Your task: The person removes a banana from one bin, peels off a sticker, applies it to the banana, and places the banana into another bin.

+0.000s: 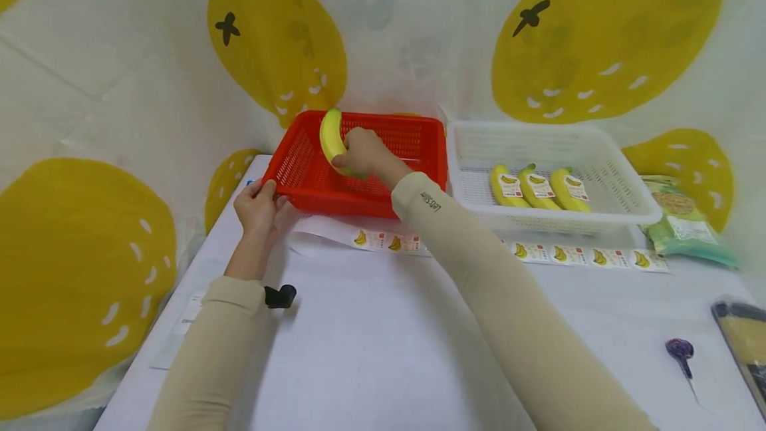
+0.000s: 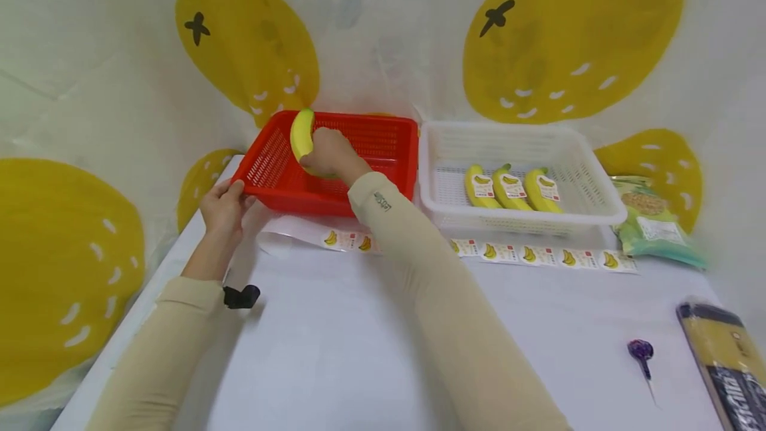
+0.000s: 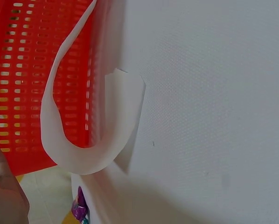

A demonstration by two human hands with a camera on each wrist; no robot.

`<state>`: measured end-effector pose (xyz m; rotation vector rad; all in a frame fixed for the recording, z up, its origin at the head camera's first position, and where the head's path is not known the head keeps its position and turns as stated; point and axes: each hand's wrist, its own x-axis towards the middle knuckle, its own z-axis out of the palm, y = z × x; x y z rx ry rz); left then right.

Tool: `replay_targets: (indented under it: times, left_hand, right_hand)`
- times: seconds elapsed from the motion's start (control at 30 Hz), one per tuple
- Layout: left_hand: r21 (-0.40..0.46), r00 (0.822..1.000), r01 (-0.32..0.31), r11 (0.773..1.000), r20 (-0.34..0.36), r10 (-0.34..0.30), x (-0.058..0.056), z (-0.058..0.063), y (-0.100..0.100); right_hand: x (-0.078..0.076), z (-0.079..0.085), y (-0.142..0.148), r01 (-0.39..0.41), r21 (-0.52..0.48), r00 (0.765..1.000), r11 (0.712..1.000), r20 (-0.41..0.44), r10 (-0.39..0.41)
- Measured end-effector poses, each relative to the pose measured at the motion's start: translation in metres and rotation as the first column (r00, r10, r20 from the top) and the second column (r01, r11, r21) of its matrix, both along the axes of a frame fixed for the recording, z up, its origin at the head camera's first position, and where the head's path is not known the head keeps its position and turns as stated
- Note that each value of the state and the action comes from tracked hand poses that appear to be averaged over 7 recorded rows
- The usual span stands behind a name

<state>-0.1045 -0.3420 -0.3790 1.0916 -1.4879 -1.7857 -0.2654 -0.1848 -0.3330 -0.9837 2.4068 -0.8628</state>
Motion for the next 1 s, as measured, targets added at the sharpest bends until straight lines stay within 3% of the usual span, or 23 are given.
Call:
replay_targets:
  times: [0.23, 0.43, 0.6, 0.77, 1.0]
  left_hand:
    - [0.030, 0.999, -0.010, 0.999, -0.036, 0.012, -0.001, 0.005, -0.013]
    - [0.073, 0.999, -0.027, 0.997, -0.026, 0.029, 0.000, 0.007, -0.018]
    - [0.096, 0.999, -0.026, 0.995, -0.031, 0.030, 0.000, 0.004, -0.016]
    - [0.108, 0.999, -0.013, 0.994, -0.040, 0.017, 0.001, 0.004, -0.015]
    - [0.139, 0.996, -0.027, 0.990, -0.085, 0.039, 0.000, 0.003, -0.015]
  right_hand:
    - [0.014, 0.038, 0.041, -0.076, -0.135, 0.996, 0.988, -0.061, 0.068]
    - [0.039, 0.040, 0.091, -0.185, -0.189, 0.978, 0.964, -0.127, 0.163]
    - [0.075, 0.019, 0.150, -0.272, -0.208, 0.962, 0.940, -0.089, 0.259]
    - [0.108, -0.014, 0.208, -0.355, -0.209, 0.934, 0.911, -0.031, 0.356]
    - [0.134, -0.066, 0.257, -0.397, -0.102, 0.905, 0.912, 0.121, 0.407]
